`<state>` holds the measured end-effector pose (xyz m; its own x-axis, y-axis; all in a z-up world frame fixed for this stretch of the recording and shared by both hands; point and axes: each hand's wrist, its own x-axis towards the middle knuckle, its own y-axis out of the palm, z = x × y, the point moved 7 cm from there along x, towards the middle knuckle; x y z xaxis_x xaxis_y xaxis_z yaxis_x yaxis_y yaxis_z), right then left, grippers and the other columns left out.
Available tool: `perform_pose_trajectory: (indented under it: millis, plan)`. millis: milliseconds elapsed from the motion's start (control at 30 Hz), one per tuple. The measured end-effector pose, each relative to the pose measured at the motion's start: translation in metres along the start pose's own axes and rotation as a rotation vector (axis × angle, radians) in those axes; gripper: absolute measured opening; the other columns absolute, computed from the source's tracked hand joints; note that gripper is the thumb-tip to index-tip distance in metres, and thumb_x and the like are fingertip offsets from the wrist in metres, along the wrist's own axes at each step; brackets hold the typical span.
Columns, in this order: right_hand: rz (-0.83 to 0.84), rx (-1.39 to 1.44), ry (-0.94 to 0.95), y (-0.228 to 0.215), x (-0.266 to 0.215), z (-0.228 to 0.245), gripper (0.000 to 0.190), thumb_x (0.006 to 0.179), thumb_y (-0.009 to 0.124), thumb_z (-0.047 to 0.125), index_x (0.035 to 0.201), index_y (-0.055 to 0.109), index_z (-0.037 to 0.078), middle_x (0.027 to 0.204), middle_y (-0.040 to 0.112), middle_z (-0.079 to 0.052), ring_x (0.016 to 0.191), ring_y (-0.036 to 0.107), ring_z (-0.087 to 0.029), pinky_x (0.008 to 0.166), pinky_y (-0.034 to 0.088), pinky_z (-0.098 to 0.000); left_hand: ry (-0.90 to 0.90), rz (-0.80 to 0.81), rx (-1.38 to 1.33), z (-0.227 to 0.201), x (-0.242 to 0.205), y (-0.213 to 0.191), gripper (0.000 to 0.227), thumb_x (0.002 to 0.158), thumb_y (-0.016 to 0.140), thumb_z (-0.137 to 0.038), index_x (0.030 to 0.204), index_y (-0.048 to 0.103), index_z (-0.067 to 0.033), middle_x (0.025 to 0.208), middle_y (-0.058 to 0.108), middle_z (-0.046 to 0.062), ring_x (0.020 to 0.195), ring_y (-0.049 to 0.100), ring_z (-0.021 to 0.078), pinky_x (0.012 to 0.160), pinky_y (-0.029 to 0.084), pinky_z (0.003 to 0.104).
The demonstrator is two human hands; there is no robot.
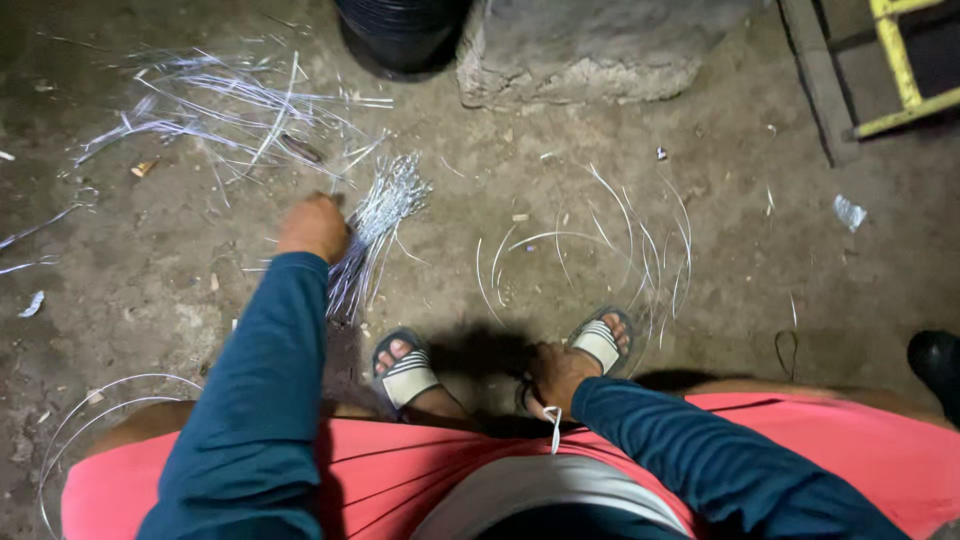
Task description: The person cuts thin metal wire into short segments using pliers and arranges them into a pile on the floor. The person repeatedly picks up wire, cuts it, and places the cut pieces down.
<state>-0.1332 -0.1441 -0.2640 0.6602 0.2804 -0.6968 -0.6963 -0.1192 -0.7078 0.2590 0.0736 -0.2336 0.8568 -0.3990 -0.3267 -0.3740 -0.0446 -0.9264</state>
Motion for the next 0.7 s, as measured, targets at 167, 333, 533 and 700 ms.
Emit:
perform_pose_trajectory:
  millis: [167, 333, 533, 700]
  plan:
    - [-0.153, 0.149, -0.169, 0.029, 0.019, 0.01, 0.045, 0.084, 0.063, 0.034, 0.113, 0.067, 0.0, 0.115, 0.066, -0.027, 0.108, 0.064, -0.041, 0.093, 0.05, -0.0467, -0.033, 0.162, -0.17, -0.033, -0.02, 0.051, 0.051, 0.079, 0.077, -0.021, 0.129, 0.07, -0.0168, 0.128, 0.066, 0.021, 0.119, 0.063, 0.0376, 0.102, 0.05, 0.045]
    - [-0.281, 0.577, 0.166, 0.013, 0.061, -0.034, 0.035, 0.092, 0.062, 0.039, 0.11, 0.07, 0.01, 0.106, 0.071, -0.02, 0.099, 0.066, -0.042, 0.089, 0.052, -0.0509, -0.071, 0.03, -0.247, -0.046, -0.031, 0.048, 0.037, 0.086, 0.074, -0.024, 0.122, 0.073, -0.0151, 0.124, 0.068, 0.021, 0.114, 0.064, 0.04, 0.099, 0.051, 0.047]
    - [-0.578, 0.722, 0.238, -0.039, 0.135, -0.069, 0.043, 0.09, 0.065, 0.039, 0.123, 0.065, 0.011, 0.122, 0.065, -0.02, 0.113, 0.061, -0.043, 0.096, 0.05, -0.0498, 0.012, -0.203, -0.363, -0.061, -0.035, 0.031, 0.026, 0.086, 0.069, -0.021, 0.11, 0.078, -0.0154, 0.125, 0.068, 0.012, 0.113, 0.063, 0.0351, 0.097, 0.051, 0.046]
    - [-0.414, 0.726, 0.406, -0.032, 0.164, -0.059, 0.048, 0.083, 0.069, 0.03, 0.129, 0.065, 0.018, 0.148, 0.04, -0.019, 0.121, 0.052, -0.043, 0.096, 0.047, -0.0484, 0.272, -0.259, -0.121, -0.087, -0.027, 0.04, 0.028, 0.086, 0.063, -0.013, 0.11, 0.076, -0.0161, 0.132, 0.063, 0.008, 0.116, 0.059, 0.0319, 0.092, 0.052, 0.043]
